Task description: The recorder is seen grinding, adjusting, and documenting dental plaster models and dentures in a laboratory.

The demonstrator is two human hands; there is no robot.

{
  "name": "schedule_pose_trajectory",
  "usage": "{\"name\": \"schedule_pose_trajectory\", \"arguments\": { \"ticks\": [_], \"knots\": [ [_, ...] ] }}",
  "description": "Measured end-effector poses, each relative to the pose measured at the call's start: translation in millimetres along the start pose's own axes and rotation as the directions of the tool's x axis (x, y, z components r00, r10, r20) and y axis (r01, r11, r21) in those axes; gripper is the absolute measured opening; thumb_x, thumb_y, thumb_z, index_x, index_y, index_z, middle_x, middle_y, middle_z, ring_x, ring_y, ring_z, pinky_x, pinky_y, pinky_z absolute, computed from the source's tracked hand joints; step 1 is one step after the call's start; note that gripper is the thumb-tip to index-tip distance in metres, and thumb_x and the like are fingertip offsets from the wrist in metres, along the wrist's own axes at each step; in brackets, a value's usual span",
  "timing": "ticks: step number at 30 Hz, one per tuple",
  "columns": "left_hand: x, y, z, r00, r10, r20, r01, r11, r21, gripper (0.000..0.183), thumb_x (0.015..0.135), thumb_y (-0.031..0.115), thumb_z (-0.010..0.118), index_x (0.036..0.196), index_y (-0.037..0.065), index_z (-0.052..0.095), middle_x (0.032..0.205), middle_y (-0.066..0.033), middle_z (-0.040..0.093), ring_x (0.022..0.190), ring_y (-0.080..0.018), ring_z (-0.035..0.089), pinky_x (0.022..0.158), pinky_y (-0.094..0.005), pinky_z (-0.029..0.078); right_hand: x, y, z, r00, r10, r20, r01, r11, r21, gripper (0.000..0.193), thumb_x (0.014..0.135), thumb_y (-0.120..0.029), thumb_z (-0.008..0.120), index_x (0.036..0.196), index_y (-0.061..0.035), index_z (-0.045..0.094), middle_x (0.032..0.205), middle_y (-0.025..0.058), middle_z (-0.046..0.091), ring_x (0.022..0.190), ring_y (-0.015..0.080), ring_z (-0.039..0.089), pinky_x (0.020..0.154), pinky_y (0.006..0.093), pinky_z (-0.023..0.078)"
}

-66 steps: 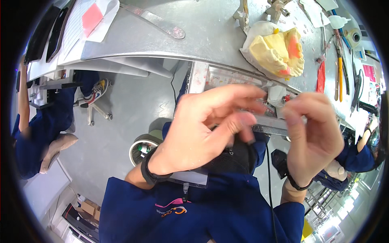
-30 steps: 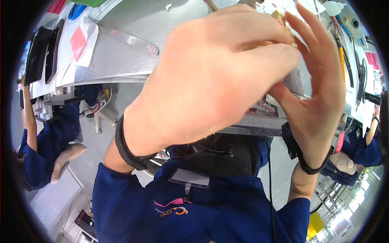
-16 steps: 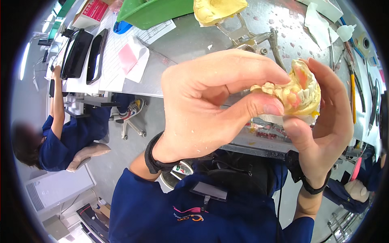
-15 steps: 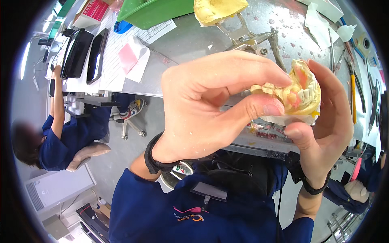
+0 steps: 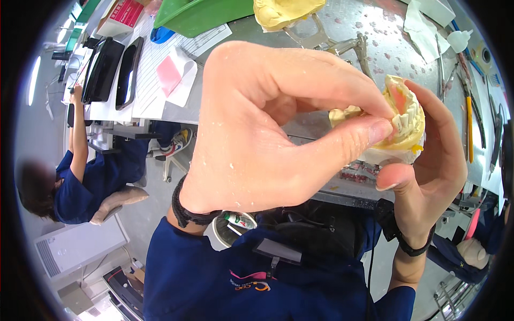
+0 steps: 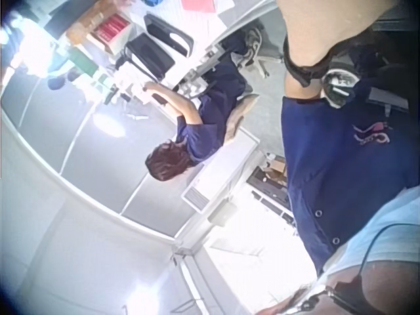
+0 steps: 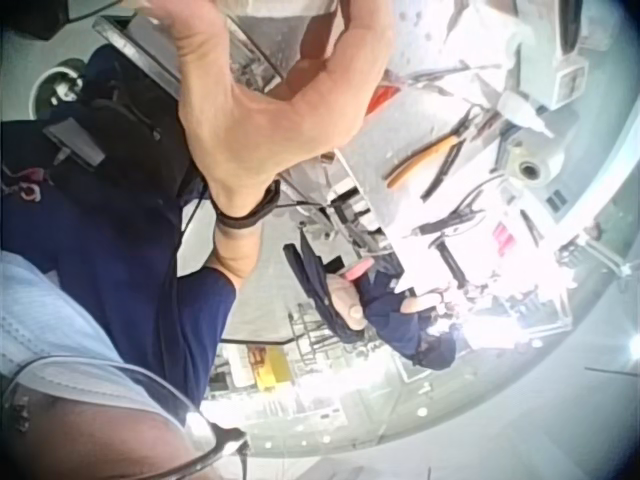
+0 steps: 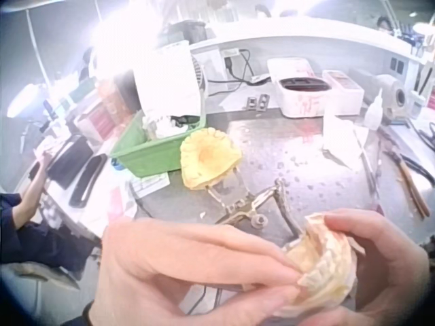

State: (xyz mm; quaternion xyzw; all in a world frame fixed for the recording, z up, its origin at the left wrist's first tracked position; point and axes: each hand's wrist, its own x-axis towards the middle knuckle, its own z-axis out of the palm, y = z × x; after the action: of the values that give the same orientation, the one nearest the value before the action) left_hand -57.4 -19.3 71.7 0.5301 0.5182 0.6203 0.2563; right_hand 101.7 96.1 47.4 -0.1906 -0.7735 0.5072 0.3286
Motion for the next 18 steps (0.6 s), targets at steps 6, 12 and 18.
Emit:
{"name": "schedule_pose_trajectory", "arguments": {
  "ticks": [6, 12, 18],
  "knots": [
    [-10, -8, 8, 0.996, -0.043, -0.074, 0.035, 0.993, -0.112, 0.021, 0.075, -0.007, 0.070, 0.095, -0.010, 0.066, 0.093, -0.0216, 0.065, 0.088, -0.0250, 0.065, 0.078, -0.0323, 0.054, 0, 3, -1, 0.999, -0.032, 0.021, 0.032, 0.999, -0.003, 0.096, 0.067, -0.056, 0.076, 0.127, 0.0101, 0.044, 0.125, 0.0180, 0.054, 0.115, 0.0236, 0.053, 0.099, 0.0348, 0.041],
    [-9, -11, 10, 0.983, 0.159, -0.096, -0.141, 0.976, 0.168, 0.019, 0.074, -0.004, 0.073, 0.092, -0.008, 0.068, 0.091, -0.0224, 0.066, 0.084, -0.0247, 0.066, 0.076, -0.0311, 0.054, 0, 4, 0, 0.999, -0.034, 0.008, 0.034, 0.999, 0.021, 0.093, 0.069, -0.057, 0.074, 0.127, 0.0101, 0.044, 0.125, 0.0179, 0.054, 0.115, 0.0234, 0.054, 0.098, 0.0344, 0.041],
    [-4, -16, 5, 0.953, 0.301, -0.037, -0.288, 0.935, 0.208, 0.017, 0.073, -0.006, 0.072, 0.089, -0.009, 0.068, 0.086, -0.0238, 0.066, 0.076, -0.0249, 0.068, 0.067, -0.0286, 0.055, 0, 4, -1, 0.998, -0.060, 0.015, 0.060, 0.998, 0.000, 0.092, 0.070, -0.056, 0.074, 0.126, 0.0101, 0.044, 0.125, 0.0179, 0.054, 0.115, 0.0235, 0.054, 0.098, 0.0347, 0.041]
  ]
}}
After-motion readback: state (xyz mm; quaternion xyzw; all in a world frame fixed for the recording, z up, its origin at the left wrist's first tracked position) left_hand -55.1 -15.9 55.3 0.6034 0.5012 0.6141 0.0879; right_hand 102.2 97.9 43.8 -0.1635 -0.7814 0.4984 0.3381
